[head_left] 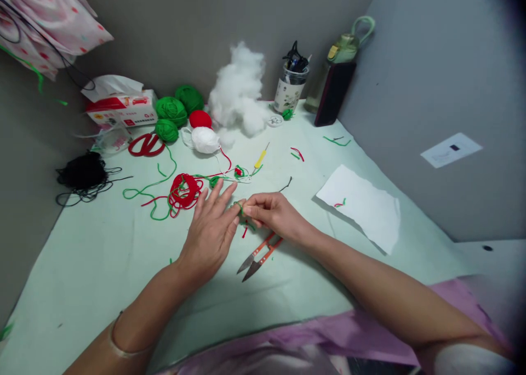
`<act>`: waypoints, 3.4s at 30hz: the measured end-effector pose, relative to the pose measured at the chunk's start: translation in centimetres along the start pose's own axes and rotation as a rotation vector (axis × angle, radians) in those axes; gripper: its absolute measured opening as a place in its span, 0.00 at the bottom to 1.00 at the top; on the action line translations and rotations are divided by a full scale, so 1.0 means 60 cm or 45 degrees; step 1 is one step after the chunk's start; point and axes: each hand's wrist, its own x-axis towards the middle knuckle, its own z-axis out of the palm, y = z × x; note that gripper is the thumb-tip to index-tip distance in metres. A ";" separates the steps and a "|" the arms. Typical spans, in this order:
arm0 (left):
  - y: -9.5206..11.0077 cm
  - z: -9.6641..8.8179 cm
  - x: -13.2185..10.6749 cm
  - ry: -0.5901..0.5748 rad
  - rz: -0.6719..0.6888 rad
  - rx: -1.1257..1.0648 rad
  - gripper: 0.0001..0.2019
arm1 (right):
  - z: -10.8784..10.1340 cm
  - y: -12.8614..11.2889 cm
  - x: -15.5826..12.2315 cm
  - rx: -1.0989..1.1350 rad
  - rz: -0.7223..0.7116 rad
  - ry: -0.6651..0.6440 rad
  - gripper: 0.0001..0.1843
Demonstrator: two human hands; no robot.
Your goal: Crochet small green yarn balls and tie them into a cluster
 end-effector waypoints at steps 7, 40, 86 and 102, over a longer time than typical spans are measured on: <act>-0.002 0.000 0.000 -0.002 0.000 -0.023 0.18 | 0.001 0.000 -0.002 0.032 0.049 -0.004 0.20; -0.001 -0.011 0.004 0.137 -0.790 -1.248 0.05 | 0.024 0.006 -0.032 -1.234 -0.616 0.174 0.11; 0.007 -0.013 0.012 -0.033 -0.668 -1.015 0.12 | 0.015 -0.046 -0.030 0.044 -0.325 0.260 0.09; -0.031 -0.083 0.019 0.201 -0.734 -0.969 0.12 | -0.007 -0.033 -0.016 0.289 -0.057 0.117 0.15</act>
